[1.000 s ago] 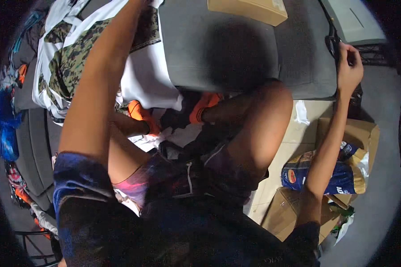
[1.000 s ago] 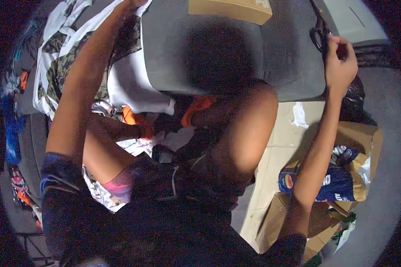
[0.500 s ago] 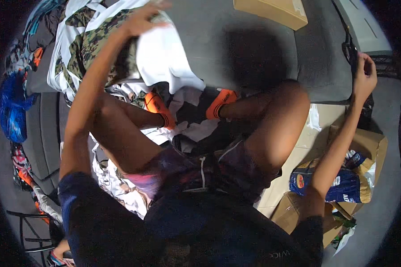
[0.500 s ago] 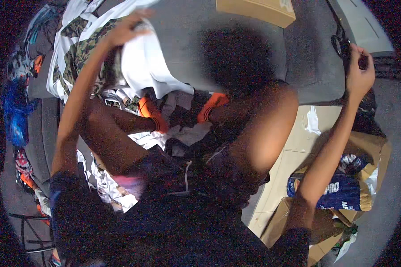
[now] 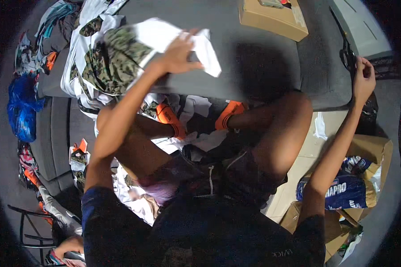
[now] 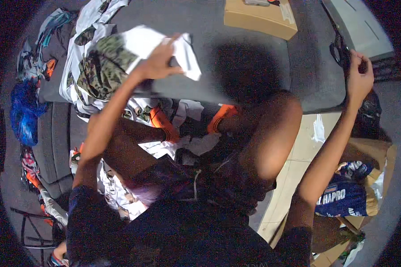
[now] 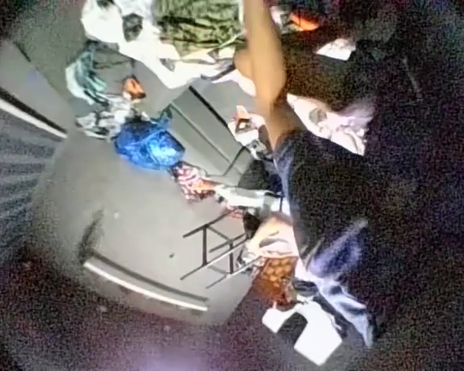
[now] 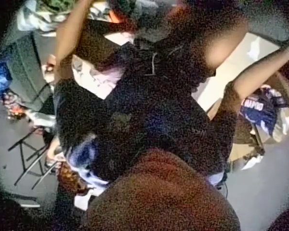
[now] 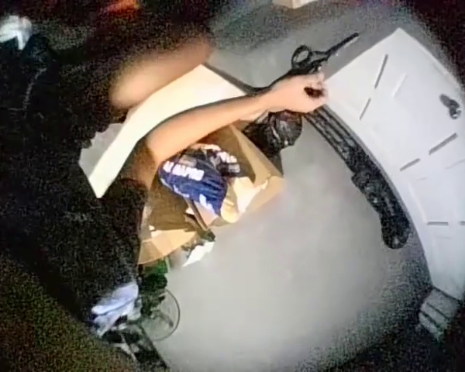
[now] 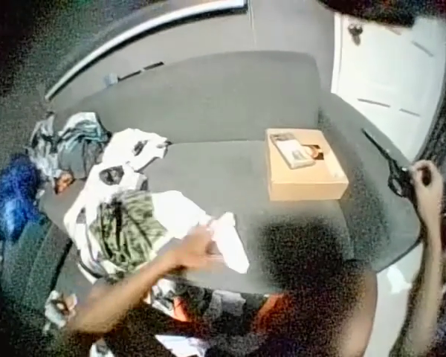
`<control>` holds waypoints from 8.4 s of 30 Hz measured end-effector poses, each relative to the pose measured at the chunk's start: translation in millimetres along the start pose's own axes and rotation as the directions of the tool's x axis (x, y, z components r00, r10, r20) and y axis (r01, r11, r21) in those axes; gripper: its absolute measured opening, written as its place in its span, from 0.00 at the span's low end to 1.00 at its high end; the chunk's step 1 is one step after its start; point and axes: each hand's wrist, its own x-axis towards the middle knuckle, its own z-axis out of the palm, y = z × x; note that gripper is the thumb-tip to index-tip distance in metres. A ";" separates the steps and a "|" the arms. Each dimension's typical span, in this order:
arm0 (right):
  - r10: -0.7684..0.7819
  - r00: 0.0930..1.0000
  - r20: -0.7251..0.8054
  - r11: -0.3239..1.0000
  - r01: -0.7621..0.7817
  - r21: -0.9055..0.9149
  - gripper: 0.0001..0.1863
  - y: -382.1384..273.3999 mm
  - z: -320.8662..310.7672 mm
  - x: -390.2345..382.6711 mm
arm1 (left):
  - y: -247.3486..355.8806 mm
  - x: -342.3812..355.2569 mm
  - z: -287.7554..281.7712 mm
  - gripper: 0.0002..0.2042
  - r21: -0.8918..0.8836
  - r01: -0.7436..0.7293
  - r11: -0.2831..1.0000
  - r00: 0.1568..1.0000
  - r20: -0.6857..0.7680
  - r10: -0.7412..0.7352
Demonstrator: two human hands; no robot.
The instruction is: Cutting camouflage patterned fabric and other materials using scissors while sitting.
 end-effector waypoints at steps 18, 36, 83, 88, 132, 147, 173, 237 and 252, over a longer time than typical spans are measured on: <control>-0.122 0.992 -0.018 0.921 0.120 0.370 0.08 -94.0 20.9 -88.4 | 96.0 26.0 -28.0 0.20 -0.394 -0.302 0.868 0.874 -0.478 0.086; -0.366 0.728 0.579 0.923 0.206 0.324 0.10 -165.4 104.1 -96.2 | 25.6 -86.1 -55.9 0.08 -0.592 0.280 0.756 0.905 -0.100 -0.413; -0.537 0.629 0.561 0.842 0.438 0.315 0.16 -235.3 344.2 -94.2 | -178.1 -371.1 -123.2 0.31 0.168 0.673 0.720 0.736 -0.057 -0.675; -0.556 0.569 0.606 0.818 0.505 0.276 0.18 -221.4 318.9 -98.3 | -135.4 -344.0 -98.7 0.43 0.469 0.680 0.563 0.637 0.000 -0.771; -0.666 0.692 0.279 0.746 0.626 0.227 0.24 -186.3 307.5 -119.6 | -166.4 -25.3 -12.4 0.32 -0.079 0.513 0.855 0.784 -0.363 -0.504; -0.079 0.973 0.216 0.996 0.069 0.052 0.18 -100.5 -14.8 10.9 | -99.5 -73.5 -26.0 0.57 -0.078 0.477 0.876 0.877 0.116 -0.467; 0.277 0.694 0.665 0.903 0.048 -0.426 0.19 -79.4 -29.3 23.0 | 34.1 131.7 23.0 0.31 -0.233 0.076 0.969 0.910 -0.381 -0.163; 0.133 0.226 0.965 0.722 -0.689 0.062 0.31 -220.5 114.8 -227.9 | -58.0 30.2 -36.8 0.22 -0.521 -0.151 0.840 0.974 0.066 0.216; 0.142 0.255 0.957 0.758 -0.649 0.060 0.31 -220.5 117.8 -230.0 | -58.8 30.6 -36.2 0.24 -0.528 -0.148 0.836 0.972 0.080 0.222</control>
